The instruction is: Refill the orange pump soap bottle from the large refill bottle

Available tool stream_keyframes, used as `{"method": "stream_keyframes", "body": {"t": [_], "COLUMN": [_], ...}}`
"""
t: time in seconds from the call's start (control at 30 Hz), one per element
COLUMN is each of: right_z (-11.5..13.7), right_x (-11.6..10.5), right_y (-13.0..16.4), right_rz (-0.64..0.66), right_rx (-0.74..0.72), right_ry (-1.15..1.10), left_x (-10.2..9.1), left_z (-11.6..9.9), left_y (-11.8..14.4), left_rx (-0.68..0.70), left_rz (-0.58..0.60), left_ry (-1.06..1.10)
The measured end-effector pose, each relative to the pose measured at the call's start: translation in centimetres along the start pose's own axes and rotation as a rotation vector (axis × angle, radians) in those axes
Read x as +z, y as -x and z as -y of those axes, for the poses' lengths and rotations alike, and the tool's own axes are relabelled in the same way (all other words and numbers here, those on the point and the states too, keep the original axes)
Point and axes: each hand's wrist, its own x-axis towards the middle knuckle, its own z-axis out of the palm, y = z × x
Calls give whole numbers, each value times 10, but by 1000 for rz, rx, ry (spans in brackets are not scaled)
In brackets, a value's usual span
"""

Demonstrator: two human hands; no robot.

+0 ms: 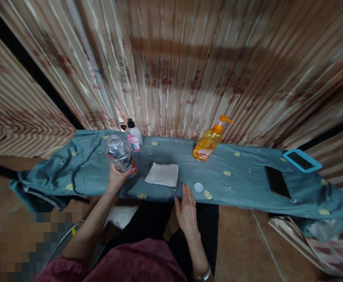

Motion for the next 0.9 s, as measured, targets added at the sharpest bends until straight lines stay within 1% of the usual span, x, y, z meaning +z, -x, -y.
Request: {"method": "stream_keyframes", "body": {"t": [0.13, 0.27, 0.37, 0.43, 0.6, 0.7, 0.77, 0.83, 0.9], "right_z": [-10, -30, -45, -52, -57, -47, -32, -9, 20], "right_x": [-2, -1, 2, 3, 0, 1, 6, 15, 25], "right_y": [-6, -15, -20, -22, -26, -37, -54, -81, -116], "right_rz": [-81, -133, -124, -101, -52, -84, -103, -82, -42], "right_rx": [97, 225, 303, 320, 340, 351, 309, 204, 97], "right_ry": [-4, 65, 108, 117, 109, 59, -15, -126, -239], "left_x": [2, 7, 9, 10, 10, 9, 9, 9, 8], "left_z": [4, -1, -5, -8, -9, -7, -4, -1, 2], "left_y": [0, 6, 14, 17, 19, 18, 18, 18, 17], "left_rx": [34, 50, 24, 10, -5, -11, 0, 19, 29], "left_rz": [-6, -4, 11, 28, 30, 33, 30, 20, 16], "left_ry": [12, 0, -8, -1, 7, -12, -12, -2, -2]}}
